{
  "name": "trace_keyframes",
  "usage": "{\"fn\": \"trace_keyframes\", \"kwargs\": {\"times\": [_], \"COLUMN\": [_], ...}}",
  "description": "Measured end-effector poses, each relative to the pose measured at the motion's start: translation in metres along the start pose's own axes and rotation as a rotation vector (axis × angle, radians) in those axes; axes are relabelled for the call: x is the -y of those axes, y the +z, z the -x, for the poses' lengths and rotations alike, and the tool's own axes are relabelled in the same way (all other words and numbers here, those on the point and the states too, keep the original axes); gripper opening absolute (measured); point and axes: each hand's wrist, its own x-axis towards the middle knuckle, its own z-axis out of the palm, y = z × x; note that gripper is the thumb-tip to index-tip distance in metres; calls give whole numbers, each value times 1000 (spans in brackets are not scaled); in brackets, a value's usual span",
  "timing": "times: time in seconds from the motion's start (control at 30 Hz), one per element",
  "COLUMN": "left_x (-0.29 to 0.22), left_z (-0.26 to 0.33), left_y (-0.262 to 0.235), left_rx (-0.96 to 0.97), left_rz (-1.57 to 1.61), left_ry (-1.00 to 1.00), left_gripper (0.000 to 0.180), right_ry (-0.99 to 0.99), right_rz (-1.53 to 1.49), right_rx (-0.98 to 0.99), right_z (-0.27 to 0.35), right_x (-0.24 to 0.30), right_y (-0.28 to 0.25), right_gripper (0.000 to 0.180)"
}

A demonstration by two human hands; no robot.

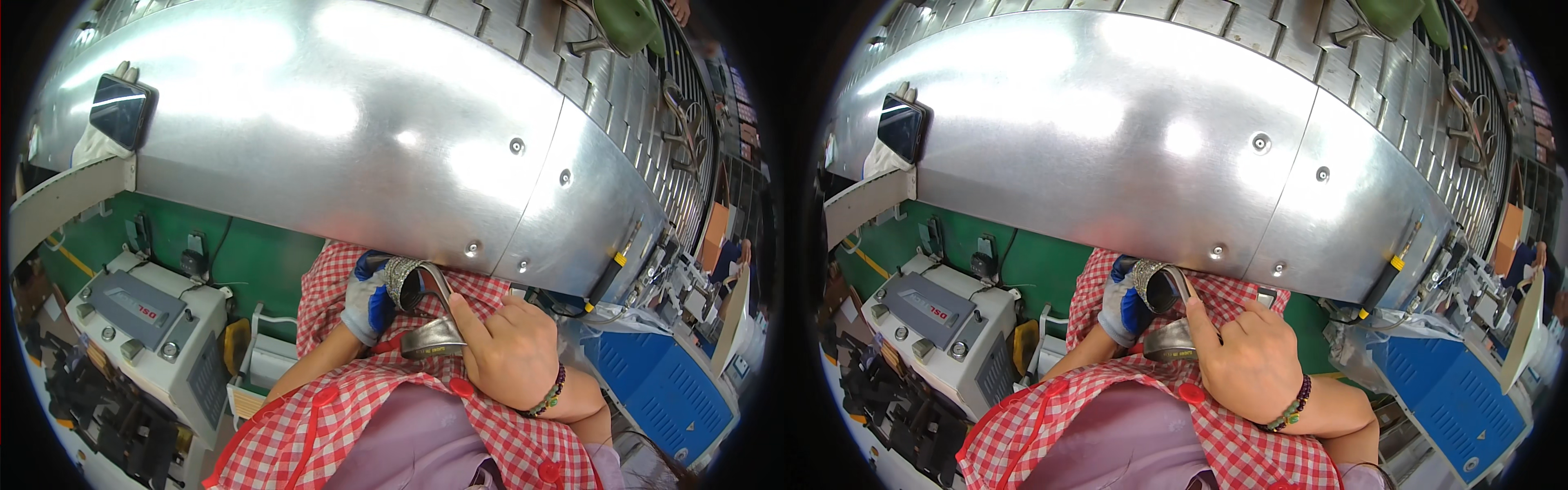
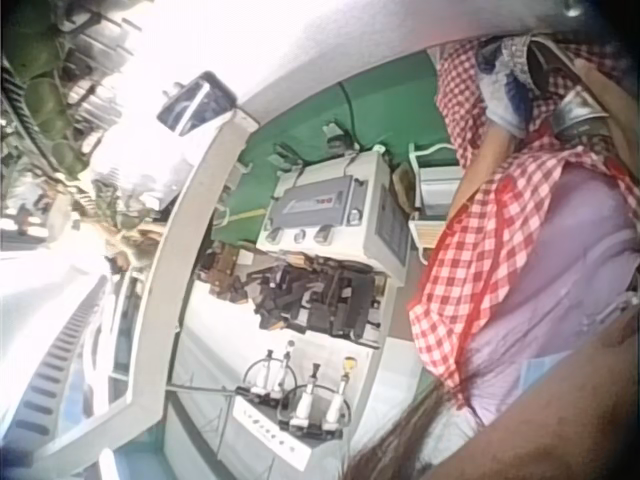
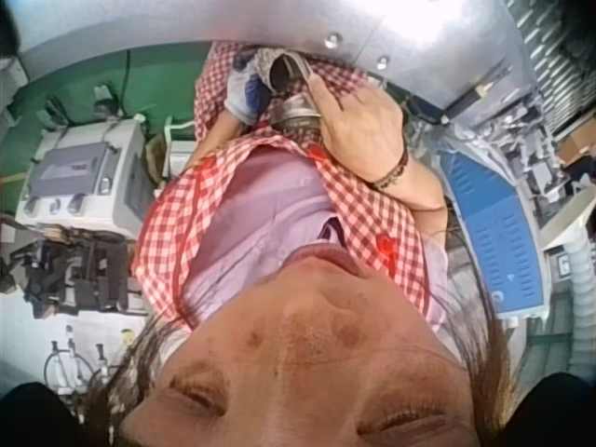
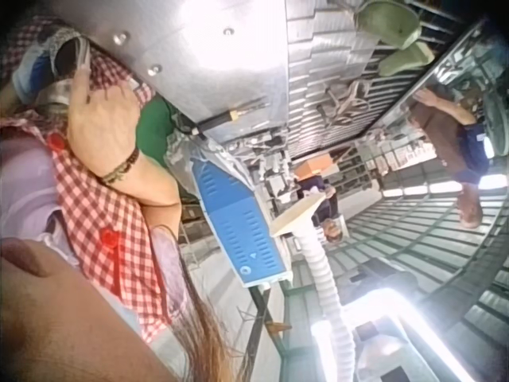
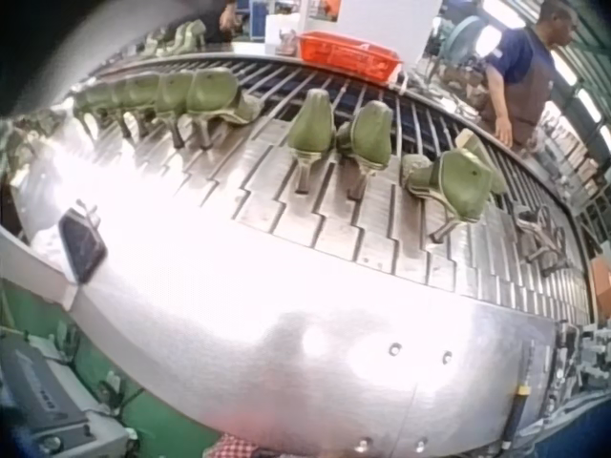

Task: The person assembles green high-heeled shoes on a factory assembly line. They pick up shoe uppers from the conveyor, attach them to the heel components, and use a screwdriver to tighten screws on the heel. The person also uses a cloth to wipe the shoes and inspects the assembly before placing the finished shoes back on the line.

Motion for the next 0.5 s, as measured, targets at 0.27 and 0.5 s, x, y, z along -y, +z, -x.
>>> {"fn": "trace_keyframes", "kwargs": {"times": [0.27, 0.5], "left_x": [-23, -7], "left_z": [-1, -5], "left_y": [-3, -5], "left_rx": [32, 115], "left_rz": [-473, 259], "left_ry": [131, -27], "left_gripper": [28, 32], "right_ry": [-17, -8], "right_rz": [-11, -5], "right_rx": [-21, 7], "right_z": [-3, -7], "right_x": [-1, -1], "right_y": [1, 0], "right_gripper": [46, 46]}}
